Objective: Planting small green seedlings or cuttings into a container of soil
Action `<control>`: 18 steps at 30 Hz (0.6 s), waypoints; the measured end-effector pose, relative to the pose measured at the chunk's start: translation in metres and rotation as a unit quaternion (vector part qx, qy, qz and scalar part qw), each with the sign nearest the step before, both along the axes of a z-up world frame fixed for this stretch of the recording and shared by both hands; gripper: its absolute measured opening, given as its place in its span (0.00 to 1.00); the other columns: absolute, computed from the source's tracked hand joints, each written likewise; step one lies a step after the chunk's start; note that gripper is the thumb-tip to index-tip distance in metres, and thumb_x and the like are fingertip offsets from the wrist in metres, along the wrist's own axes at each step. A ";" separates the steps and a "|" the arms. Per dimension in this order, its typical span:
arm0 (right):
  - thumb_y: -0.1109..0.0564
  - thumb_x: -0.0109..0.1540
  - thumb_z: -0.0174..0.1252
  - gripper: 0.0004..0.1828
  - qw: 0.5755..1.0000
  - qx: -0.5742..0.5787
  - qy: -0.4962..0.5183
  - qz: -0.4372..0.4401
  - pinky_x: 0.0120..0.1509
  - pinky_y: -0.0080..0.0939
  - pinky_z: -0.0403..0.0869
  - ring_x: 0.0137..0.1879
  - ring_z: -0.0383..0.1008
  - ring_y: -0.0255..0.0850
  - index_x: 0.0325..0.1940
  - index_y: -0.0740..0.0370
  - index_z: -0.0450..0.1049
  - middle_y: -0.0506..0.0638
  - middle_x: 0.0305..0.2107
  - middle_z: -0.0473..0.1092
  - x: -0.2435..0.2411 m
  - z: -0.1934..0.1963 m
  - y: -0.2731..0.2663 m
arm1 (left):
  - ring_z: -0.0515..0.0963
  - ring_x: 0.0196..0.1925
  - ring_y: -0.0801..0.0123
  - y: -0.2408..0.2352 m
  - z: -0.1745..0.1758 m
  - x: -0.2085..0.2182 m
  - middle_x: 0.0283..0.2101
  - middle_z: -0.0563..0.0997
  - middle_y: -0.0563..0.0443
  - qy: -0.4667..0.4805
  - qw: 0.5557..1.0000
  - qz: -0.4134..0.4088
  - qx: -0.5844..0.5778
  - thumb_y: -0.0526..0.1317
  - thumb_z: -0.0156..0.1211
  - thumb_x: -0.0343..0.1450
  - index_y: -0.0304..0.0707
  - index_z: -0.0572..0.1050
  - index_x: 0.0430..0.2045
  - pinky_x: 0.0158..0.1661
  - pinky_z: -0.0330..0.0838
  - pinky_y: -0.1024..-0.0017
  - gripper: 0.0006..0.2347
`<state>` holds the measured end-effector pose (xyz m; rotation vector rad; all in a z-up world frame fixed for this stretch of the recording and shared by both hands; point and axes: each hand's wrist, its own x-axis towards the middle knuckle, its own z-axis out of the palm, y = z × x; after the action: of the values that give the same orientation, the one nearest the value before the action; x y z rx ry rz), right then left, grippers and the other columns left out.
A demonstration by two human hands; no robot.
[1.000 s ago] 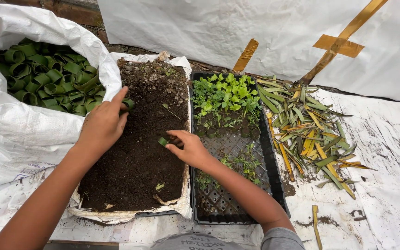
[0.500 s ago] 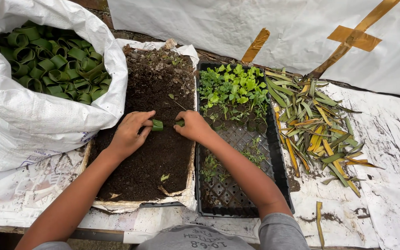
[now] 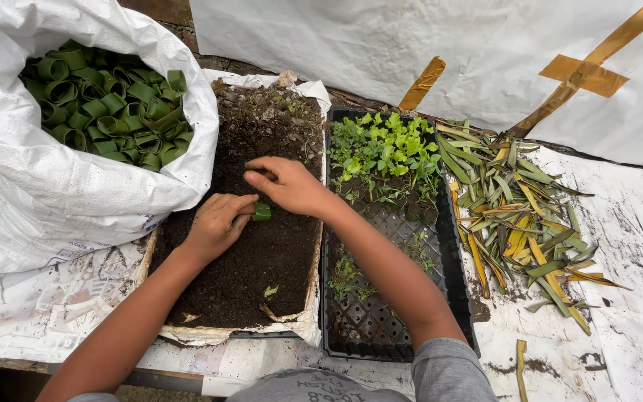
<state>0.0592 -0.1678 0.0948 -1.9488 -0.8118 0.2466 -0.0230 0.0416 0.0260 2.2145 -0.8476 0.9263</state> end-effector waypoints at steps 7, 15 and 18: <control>0.52 0.58 0.87 0.39 0.977 0.043 0.187 0.091 0.62 0.44 0.86 0.58 0.83 0.43 0.69 0.71 0.80 0.61 0.52 0.80 -0.009 -0.068 -0.033 | 0.85 0.42 0.60 -0.010 0.005 -0.004 0.38 0.85 0.51 0.135 0.988 -0.064 -0.030 0.24 0.68 0.66 0.36 0.78 0.47 0.44 0.79 0.62 0.16; 0.57 0.59 0.85 0.31 0.988 0.047 0.144 0.036 0.45 0.36 0.83 0.43 0.82 0.35 0.65 0.65 0.84 0.56 0.39 0.82 -0.001 -0.116 -0.043 | 0.84 0.50 0.50 -0.018 0.005 -0.014 0.45 0.85 0.41 0.312 0.937 -0.110 -0.109 0.23 0.60 0.71 0.33 0.71 0.55 0.49 0.80 0.53 0.17; 0.55 0.59 0.86 0.31 0.989 0.054 0.134 0.009 0.48 0.37 0.85 0.46 0.84 0.37 0.64 0.64 0.84 0.57 0.41 0.83 -0.014 -0.091 -0.041 | 0.83 0.53 0.55 -0.019 -0.013 -0.003 0.53 0.80 0.39 0.363 0.904 -0.113 -0.198 0.22 0.62 0.69 0.32 0.69 0.61 0.47 0.83 0.62 0.23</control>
<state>0.0447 -0.2090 0.0042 -1.7602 -0.6515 0.4551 -0.0264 0.0226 0.0130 1.8288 -0.4812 0.0995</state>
